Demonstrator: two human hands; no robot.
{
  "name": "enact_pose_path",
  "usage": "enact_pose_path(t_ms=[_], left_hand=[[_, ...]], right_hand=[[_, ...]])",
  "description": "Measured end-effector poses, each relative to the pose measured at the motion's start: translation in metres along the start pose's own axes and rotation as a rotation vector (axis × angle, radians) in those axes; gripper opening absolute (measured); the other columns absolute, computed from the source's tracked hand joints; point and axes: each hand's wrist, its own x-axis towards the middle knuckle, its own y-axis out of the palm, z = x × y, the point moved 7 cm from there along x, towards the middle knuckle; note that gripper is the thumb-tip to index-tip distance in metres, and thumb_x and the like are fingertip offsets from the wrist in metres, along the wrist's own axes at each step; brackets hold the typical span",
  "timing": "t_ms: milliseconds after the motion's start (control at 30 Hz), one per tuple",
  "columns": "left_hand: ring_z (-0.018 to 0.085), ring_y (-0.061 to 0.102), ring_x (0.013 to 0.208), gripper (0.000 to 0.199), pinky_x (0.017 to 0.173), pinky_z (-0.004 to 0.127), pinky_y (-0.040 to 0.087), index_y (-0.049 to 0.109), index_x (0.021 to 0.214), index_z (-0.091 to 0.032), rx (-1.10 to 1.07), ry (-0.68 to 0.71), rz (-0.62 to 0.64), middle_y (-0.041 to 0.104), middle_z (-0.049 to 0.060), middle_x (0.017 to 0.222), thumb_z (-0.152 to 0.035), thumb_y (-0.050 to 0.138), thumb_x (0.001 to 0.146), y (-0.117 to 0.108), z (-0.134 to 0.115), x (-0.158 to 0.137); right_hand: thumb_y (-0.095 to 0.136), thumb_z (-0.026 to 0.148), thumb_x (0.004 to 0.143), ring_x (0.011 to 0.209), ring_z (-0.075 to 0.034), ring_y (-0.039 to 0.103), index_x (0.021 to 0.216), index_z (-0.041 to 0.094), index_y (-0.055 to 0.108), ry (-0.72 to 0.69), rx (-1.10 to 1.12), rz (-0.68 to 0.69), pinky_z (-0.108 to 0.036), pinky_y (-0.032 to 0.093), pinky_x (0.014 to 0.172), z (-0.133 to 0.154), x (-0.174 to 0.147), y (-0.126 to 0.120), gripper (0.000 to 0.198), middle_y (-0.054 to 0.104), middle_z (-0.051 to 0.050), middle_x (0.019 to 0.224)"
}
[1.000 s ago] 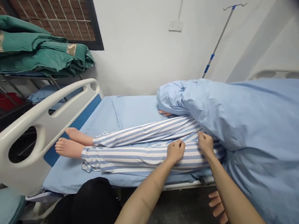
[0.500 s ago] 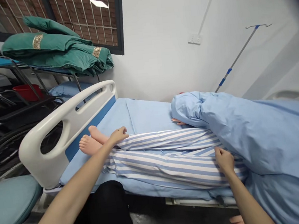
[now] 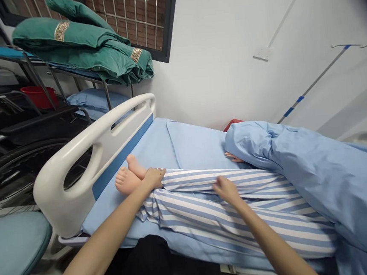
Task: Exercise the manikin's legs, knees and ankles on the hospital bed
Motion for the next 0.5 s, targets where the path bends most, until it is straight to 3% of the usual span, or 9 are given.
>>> enact_pose_path(t_ms=[100,167,200,267,367,433,500], left_hand=[[0.027,0.046,0.099,0.036,0.081,0.036,0.033,0.054,0.097,-0.02,-0.022,0.009,-0.043,0.058,0.011,0.095,-0.024,0.06,0.062,-0.006,0.001,-0.006],[0.027,0.044,0.104,0.048,0.084,0.037,0.032,0.049,0.109,-0.019,-0.035,0.015,-0.101,0.055,0.012,0.106,-0.023,0.058,0.061,-0.019,0.004,-0.014],[0.027,0.042,0.107,0.053,0.086,0.037,0.032,0.045,0.115,-0.019,-0.039,0.013,-0.134,0.051,0.012,0.112,-0.022,0.056,0.063,-0.027,0.006,-0.019],[0.024,0.039,0.112,0.061,0.09,0.036,0.031,0.032,0.125,-0.018,-0.042,0.003,-0.201,0.044,0.012,0.122,-0.022,0.05,0.067,-0.045,0.012,-0.033],[0.018,0.037,0.115,0.065,0.094,0.033,0.03,0.019,0.129,-0.019,-0.15,0.011,-0.254,0.037,0.01,0.129,-0.019,0.045,0.07,-0.064,0.014,-0.052],[0.016,0.041,0.111,0.059,0.094,0.033,0.031,0.025,0.125,-0.019,-0.238,0.008,-0.302,0.043,0.008,0.124,-0.017,0.045,0.069,-0.071,0.012,-0.059],[0.016,0.048,0.1,0.041,0.089,0.033,0.035,0.04,0.11,-0.019,-0.228,-0.031,-0.392,0.052,0.006,0.108,-0.018,0.044,0.069,-0.077,0.01,-0.065]], right_hand=[[0.051,0.034,0.068,0.094,-0.021,0.047,0.1,0.016,0.05,-0.424,0.044,-0.01,-0.03,0.034,0.078,0.153,0.036,0.025,0.037,0.054,-0.011,0.1],[0.056,0.034,0.062,0.102,-0.025,0.044,0.111,0.015,0.043,-0.526,0.018,0.056,-0.034,0.034,0.081,0.224,0.054,0.044,0.054,0.05,-0.013,0.11],[0.055,0.034,0.064,0.102,-0.025,0.045,0.112,0.016,0.042,-0.55,0.005,0.126,-0.035,0.035,0.081,0.249,0.061,0.054,0.053,0.051,-0.013,0.11],[0.056,0.035,0.063,0.093,-0.025,0.051,0.109,0.016,0.043,-0.537,-0.007,0.254,-0.035,0.038,0.074,0.278,0.071,0.072,0.051,0.056,-0.013,0.101],[0.058,0.038,0.061,0.081,-0.026,0.057,0.103,0.016,0.045,-0.487,-0.009,0.325,-0.033,0.04,0.065,0.285,0.077,0.079,0.049,0.06,-0.012,0.091],[0.059,0.04,0.059,0.083,-0.027,0.057,0.103,0.018,0.045,-0.471,-0.009,0.323,-0.033,0.04,0.064,0.281,0.079,0.07,0.051,0.059,-0.011,0.092],[0.062,0.045,0.056,0.083,-0.026,0.057,0.102,0.021,0.044,-0.47,0.011,0.302,-0.031,0.04,0.063,0.276,0.082,0.048,0.056,0.059,-0.009,0.093]])
